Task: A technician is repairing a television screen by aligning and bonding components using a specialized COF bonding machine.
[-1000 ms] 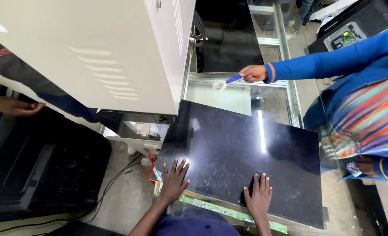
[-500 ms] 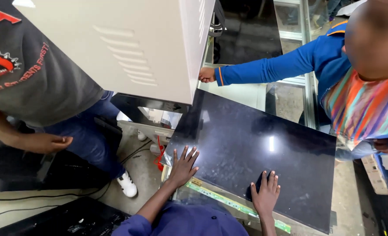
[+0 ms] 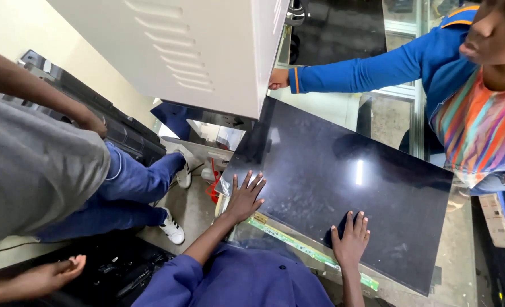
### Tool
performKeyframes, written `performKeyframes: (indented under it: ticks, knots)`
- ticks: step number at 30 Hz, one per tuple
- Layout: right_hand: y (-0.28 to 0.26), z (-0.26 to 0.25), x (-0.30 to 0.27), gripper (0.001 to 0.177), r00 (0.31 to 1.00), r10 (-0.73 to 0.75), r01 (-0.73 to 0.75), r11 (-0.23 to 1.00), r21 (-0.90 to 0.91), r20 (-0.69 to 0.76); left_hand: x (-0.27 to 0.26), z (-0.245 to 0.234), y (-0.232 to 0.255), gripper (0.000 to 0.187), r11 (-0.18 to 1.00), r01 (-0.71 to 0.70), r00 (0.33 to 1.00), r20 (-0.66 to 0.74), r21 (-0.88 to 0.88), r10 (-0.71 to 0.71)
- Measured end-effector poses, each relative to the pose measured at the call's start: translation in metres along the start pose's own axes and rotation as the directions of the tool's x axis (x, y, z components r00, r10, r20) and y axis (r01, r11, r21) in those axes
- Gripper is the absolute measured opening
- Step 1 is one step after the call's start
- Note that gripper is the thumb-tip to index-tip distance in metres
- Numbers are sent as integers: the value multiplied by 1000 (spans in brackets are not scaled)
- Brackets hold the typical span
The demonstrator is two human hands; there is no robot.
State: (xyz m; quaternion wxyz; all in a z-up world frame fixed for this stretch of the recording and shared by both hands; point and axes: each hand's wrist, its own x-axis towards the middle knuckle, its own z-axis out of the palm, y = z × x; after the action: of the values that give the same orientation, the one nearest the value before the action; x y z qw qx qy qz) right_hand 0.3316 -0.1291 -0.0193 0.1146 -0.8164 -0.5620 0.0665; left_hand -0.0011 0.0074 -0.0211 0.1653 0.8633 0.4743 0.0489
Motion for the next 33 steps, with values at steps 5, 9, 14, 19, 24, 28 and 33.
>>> performKeyframes:
  ticks: [5,9,14,19,24,28,33]
  knots:
    - [0,1,1,70,1000,-7,7,1000,-12,3,2,0,-2,63,1000,0,1000,-4,-12,0]
    - [2,0,0,71,1000,-10,10,1000,0,23,6,0,-2,61,1000,-10,1000,-17,-15,10]
    - [-1,-4,1,70,999,7,-7,1000,1,46,12,5,-6,60,999,-40,998,-46,-20,39]
    - [-5,-8,-2,69,999,-12,11,1000,21,41,18,-3,-5,61,1000,0,1000,-2,-23,0]
    - [-29,-9,-5,61,978,30,-9,994,106,-205,19,-20,-9,54,999,-45,999,1,-23,45]
    - [-91,-7,-17,52,938,-152,217,959,184,-312,40,-47,-18,24,968,-175,952,-283,-177,121]
    - [-110,99,-23,60,968,-99,96,995,-23,-231,86,-123,-8,35,708,-311,723,326,-635,609]
